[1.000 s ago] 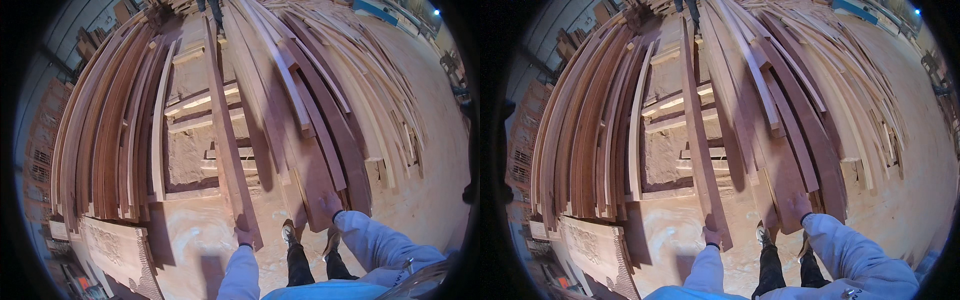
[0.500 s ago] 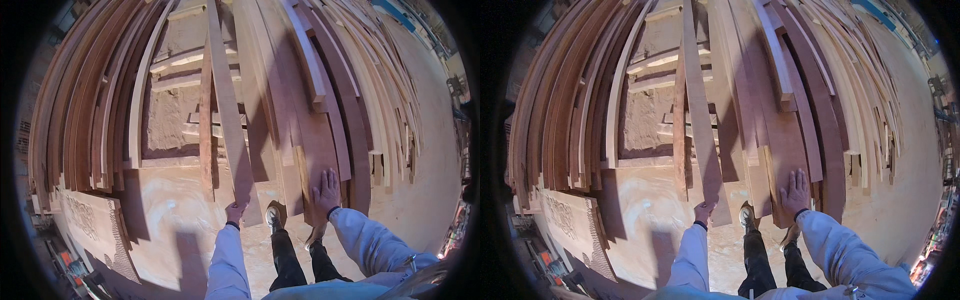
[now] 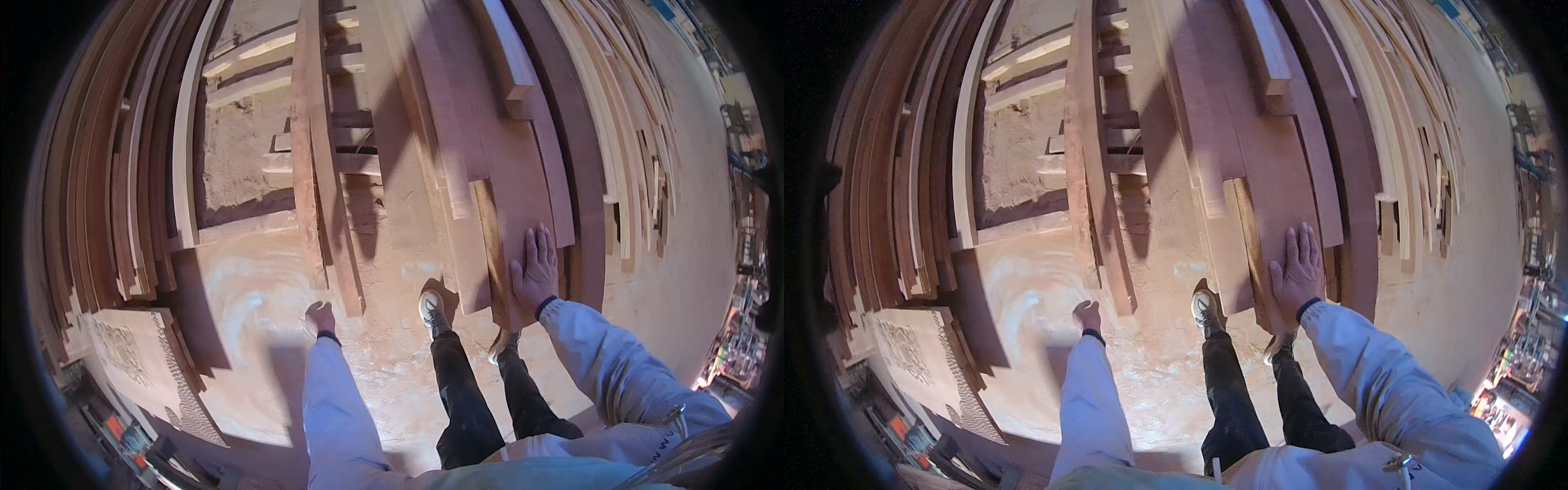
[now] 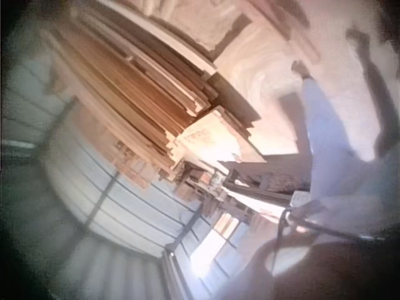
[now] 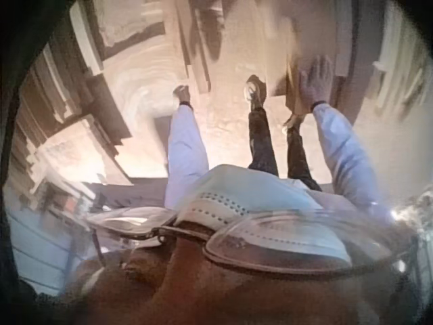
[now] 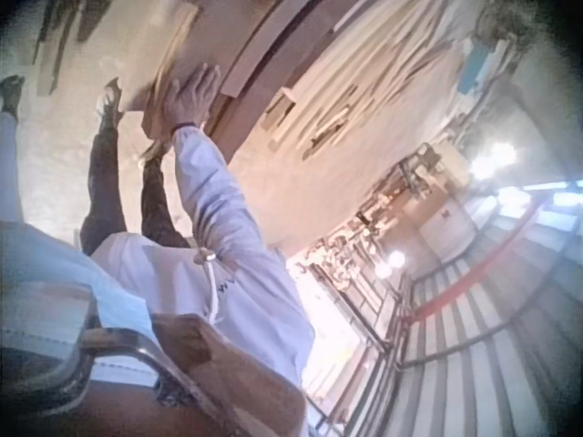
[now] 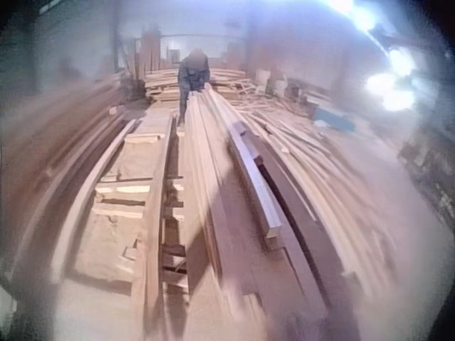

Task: The person walks through a woodworking shop, selects a long wooden plank from a pile, measures it with a tape measure, and carries it to a workbench where another person assists in positioning it.

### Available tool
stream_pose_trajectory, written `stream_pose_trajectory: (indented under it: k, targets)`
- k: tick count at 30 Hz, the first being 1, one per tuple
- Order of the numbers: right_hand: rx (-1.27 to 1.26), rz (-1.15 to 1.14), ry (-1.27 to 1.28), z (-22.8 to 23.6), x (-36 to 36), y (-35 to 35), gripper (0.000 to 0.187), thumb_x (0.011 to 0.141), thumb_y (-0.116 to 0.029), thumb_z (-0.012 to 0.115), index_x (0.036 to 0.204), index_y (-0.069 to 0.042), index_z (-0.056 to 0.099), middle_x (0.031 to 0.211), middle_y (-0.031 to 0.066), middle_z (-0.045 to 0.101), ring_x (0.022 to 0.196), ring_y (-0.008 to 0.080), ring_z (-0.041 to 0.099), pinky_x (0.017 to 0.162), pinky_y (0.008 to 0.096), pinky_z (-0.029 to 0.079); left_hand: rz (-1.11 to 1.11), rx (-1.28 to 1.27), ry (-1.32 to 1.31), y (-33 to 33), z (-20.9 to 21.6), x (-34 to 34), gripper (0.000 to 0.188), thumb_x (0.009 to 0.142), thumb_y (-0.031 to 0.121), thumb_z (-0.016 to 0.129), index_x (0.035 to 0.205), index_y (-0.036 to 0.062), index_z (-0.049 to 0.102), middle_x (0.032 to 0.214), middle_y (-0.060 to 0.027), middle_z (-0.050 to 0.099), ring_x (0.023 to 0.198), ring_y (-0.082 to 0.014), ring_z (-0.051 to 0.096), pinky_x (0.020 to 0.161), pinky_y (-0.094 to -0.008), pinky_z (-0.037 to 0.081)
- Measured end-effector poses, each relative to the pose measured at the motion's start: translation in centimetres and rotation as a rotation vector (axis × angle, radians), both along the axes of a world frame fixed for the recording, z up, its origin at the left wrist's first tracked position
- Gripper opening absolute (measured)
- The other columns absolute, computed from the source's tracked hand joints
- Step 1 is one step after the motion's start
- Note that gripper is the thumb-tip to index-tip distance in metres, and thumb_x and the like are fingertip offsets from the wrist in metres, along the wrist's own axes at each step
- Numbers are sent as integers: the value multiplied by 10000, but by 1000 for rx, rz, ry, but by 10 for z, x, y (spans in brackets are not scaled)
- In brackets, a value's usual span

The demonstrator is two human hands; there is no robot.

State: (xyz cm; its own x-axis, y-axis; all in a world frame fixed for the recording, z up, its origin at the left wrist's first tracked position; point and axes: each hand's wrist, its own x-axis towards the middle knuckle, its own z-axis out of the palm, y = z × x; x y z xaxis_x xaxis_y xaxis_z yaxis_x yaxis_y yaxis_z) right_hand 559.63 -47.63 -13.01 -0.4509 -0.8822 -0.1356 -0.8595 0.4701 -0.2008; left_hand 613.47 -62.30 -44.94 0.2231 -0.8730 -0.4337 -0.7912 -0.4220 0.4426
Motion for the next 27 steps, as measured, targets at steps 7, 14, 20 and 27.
stream_pose_trajectory:
  k: [7,14,20,27]
  targets:
    - [-57,-61,-47,22,-12,24,650,861,-290,562,1397,22,368,1489,250,286,1388,411,251,1147,473,222,444,385,848,102,150,-62,280,864,54,569,1129,-31,598,865,-139,672,672,-225,662,500,-278,517]
    - [-207,-422,-338,30,-18,86,419,834,-198,609,1199,-7,532,1232,208,548,1153,370,521,971,438,419,298,683,774,257,244,-163,258,829,66,675,1070,-10,624,853,-97,684,683,-174,667,558,-274,532]
    - [-102,-1424,-1283,-13,3,200,556,895,-421,607,1229,9,496,1134,198,614,981,326,627,863,405,491,300,800,786,263,329,-242,205,884,172,660,997,2,639,792,-70,663,722,-153,643,600,-254,512]
    - [-458,-1822,-1794,-54,6,166,463,929,-597,445,1004,-153,552,950,77,524,812,244,491,745,445,446,125,928,832,251,317,-244,250,960,255,564,1005,28,658,920,-94,690,815,-172,660,715,-312,560]
